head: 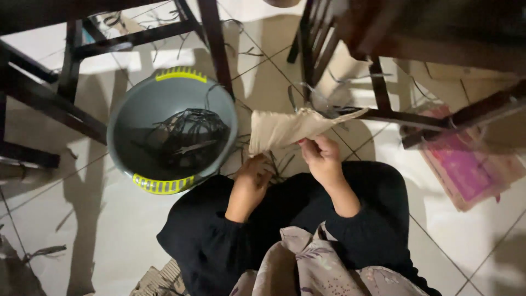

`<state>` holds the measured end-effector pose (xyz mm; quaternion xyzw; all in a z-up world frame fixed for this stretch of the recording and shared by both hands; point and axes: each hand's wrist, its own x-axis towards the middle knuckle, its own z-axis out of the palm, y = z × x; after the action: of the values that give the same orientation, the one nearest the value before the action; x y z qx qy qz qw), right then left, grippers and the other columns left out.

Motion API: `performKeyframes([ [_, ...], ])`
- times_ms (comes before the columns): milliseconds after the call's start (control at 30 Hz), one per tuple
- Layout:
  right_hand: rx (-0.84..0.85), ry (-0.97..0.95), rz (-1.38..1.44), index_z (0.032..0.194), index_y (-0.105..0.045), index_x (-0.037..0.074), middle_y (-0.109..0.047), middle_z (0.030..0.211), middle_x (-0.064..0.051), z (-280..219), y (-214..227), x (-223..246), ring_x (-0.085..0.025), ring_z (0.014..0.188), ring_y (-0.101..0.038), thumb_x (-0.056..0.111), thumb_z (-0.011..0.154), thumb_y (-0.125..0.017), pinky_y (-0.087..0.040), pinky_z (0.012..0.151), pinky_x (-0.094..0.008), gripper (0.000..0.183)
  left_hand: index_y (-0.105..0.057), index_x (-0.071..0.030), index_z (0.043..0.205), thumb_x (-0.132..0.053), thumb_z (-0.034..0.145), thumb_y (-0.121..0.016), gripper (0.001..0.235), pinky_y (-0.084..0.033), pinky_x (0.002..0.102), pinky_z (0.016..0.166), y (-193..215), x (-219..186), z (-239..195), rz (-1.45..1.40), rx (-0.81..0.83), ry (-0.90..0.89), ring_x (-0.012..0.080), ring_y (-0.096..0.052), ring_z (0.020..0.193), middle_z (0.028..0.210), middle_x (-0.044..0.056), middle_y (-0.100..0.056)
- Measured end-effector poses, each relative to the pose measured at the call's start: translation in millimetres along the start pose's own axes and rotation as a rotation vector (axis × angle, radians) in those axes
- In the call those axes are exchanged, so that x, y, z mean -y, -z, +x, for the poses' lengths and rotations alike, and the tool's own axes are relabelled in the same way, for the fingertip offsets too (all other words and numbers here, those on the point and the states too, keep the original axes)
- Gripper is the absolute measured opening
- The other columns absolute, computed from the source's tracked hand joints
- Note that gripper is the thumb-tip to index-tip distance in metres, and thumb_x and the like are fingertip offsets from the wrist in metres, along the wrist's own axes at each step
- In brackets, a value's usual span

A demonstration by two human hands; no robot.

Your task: The person sits on the floor and ties thin dark strings around cylindrical cardboard rolls. They pull the string, wrap it around the roll, and tie knots to secure the bundles. The person handles several rolls, moving them between the floor and a nearby basin.

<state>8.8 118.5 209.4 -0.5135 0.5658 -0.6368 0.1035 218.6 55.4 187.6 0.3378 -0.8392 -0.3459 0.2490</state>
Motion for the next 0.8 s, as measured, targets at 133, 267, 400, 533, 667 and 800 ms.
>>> performKeyframes([
  [133, -0.069, -0.139, -0.106, 0.077, -0.069, -0.002, -0.050, 0.041, -0.004, -40, 31, -46, -0.007, 0.039, -0.040, -0.002, 0.097, -0.066, -0.035, 0.041, -0.023, 0.020, -0.071, 0.004, 0.087, -0.012, 0.101, -0.061, 0.023, -0.052, 0.040, 0.056, 20, -61, 6, 0.024, 0.102, 0.000, 0.0342, -0.064, 0.059, 0.068, 0.019, -0.064],
  [267, -0.133, -0.289, -0.018, 0.077, -0.069, 0.000, -0.049, 0.041, -0.003, -71, 48, -75, -0.007, 0.040, -0.041, 0.001, 0.100, -0.064, -0.037, 0.040, -0.023, 0.023, -0.067, 0.000, 0.120, -0.009, 0.098, -0.064, 0.024, -0.060, 0.045, 0.084, -8, -44, -6, -0.004, 0.144, 0.028, 0.0349, -0.071, 0.100, 0.105, 0.017, -0.071],
  [400, -0.187, -0.337, 0.054, 0.079, -0.066, 0.000, -0.048, 0.041, -0.005, -79, 55, -75, -0.010, 0.038, -0.043, -0.001, 0.100, -0.061, -0.038, 0.041, -0.025, 0.022, -0.065, -0.005, 0.129, -0.009, 0.099, -0.062, 0.030, -0.057, 0.042, 0.099, -19, -45, -8, 0.000, 0.181, 0.018, 0.0303, -0.068, 0.115, 0.120, 0.013, -0.069],
  [533, -0.233, -0.431, 0.068, 0.079, -0.068, 0.003, -0.047, 0.039, -0.004, -88, 64, -95, -0.012, 0.036, -0.043, 0.004, 0.100, -0.063, -0.038, 0.041, -0.024, 0.022, -0.062, -0.001, 0.129, -0.006, 0.101, -0.058, 0.028, -0.063, 0.048, 0.087, -36, -63, -6, -0.082, 0.241, 0.025, 0.0370, -0.071, 0.106, 0.116, 0.018, -0.067],
  [667, -0.308, -0.470, 0.086, 0.079, -0.065, 0.004, -0.046, 0.040, -0.002, -87, 76, -86, -0.010, 0.037, -0.041, 0.004, 0.102, -0.060, -0.036, 0.042, -0.022, 0.023, -0.065, -0.003, 0.124, -0.004, 0.100, -0.061, 0.025, -0.065, 0.047, 0.084, -54, -76, -6, -0.047, 0.222, -0.042, 0.0352, -0.071, 0.105, 0.121, 0.016, -0.065],
  [800, -0.351, -0.446, 0.053, 0.075, -0.063, 0.004, -0.048, 0.043, -0.001, -84, 95, -80, -0.008, 0.040, -0.041, 0.006, 0.104, -0.059, -0.036, 0.043, -0.022, 0.029, -0.065, -0.007, 0.125, -0.005, 0.100, -0.061, 0.025, -0.061, 0.050, 0.093, -64, -92, -7, -0.035, 0.222, -0.079, 0.0394, -0.066, 0.118, 0.134, 0.018, -0.059],
])
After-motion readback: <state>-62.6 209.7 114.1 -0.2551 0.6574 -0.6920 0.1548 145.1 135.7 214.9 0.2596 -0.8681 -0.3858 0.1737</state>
